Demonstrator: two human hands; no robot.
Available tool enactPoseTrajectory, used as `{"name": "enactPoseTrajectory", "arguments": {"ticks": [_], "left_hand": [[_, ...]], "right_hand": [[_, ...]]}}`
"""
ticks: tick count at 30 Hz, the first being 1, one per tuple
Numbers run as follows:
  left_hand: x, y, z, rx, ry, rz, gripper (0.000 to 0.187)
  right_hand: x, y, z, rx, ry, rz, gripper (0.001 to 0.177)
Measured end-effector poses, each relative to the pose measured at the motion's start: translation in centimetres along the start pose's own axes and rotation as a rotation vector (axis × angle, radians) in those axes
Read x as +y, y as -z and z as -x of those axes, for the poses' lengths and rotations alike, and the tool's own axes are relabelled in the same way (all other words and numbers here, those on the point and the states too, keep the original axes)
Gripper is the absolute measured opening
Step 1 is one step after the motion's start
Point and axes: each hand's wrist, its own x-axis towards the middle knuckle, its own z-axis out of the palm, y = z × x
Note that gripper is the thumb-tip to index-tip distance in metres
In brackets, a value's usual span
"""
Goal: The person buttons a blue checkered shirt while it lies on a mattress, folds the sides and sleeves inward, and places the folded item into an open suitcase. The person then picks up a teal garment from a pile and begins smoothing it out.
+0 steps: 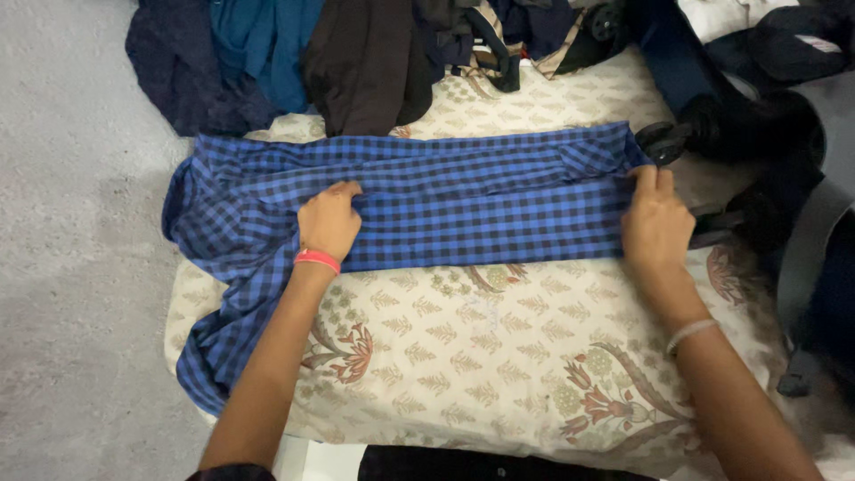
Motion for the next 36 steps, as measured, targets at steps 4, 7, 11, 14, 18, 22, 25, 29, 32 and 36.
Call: {"name": "enactPoseTrajectory", "arguments": {"ticks": [4, 7, 11, 14, 18, 22, 25, 29, 32, 36], "left_hand": [[0.7, -0.3, 0.6, 0.057, -0.072, -0.036, 0.025], [3.0, 1.3, 0.7, -0.051, -0.087, -0.273, 0.021], [7.6, 3.0, 1.6, 0.046, -0.102, -0.202, 0.045], [11.0, 1.3, 2.5, 0.126, -0.301, -0.014, 0.044], [11.7, -1.9, 3.4, -0.018, -0.32, 0.059, 0.063], [10.4, -3.5, 3.3, -0.102, -0.28, 0.031, 0.067], [10.4, -3.3, 3.2, -0.084, -0.261, 0.174, 0.063], [8.5, 0.3, 2.9, 0.029, -0.128, 0.9, 0.039], [4.2, 5.8, 3.9, 0.197, -0.092, 0.753, 0.037], [-3.9, 13.2, 5.3, 0.243, -0.031, 0.697, 0.03]], "right_hand": [[-1.7, 0.3, -0.3, -0.051, 0.004, 0.057, 0.037], [-3.5, 2.9, -0.3, 0.047, 0.111, -0.062, 0.045], [-7.0, 3.1, -0.2, -0.019, 0.28, -0.35, 0.04], [-9.8, 0.6, -0.3, -0.179, 0.444, -0.414, 0.058], [-9.3, -1.9, 0.2, -0.249, 0.503, -0.376, 0.067], [-4.6, -2.0, -0.3, -0.207, 0.423, -0.293, 0.072], [-5.7, -1.1, -0.5, -0.146, 0.44, -0.145, 0.066], [-13.5, 3.3, -0.1, -0.071, 0.57, -0.377, 0.049], [-23.5, 5.5, -0.3, -0.188, 0.857, -0.674, 0.041], [-36.8, 7.5, 3.6, -0.238, 1.375, -0.945, 0.046]]}}
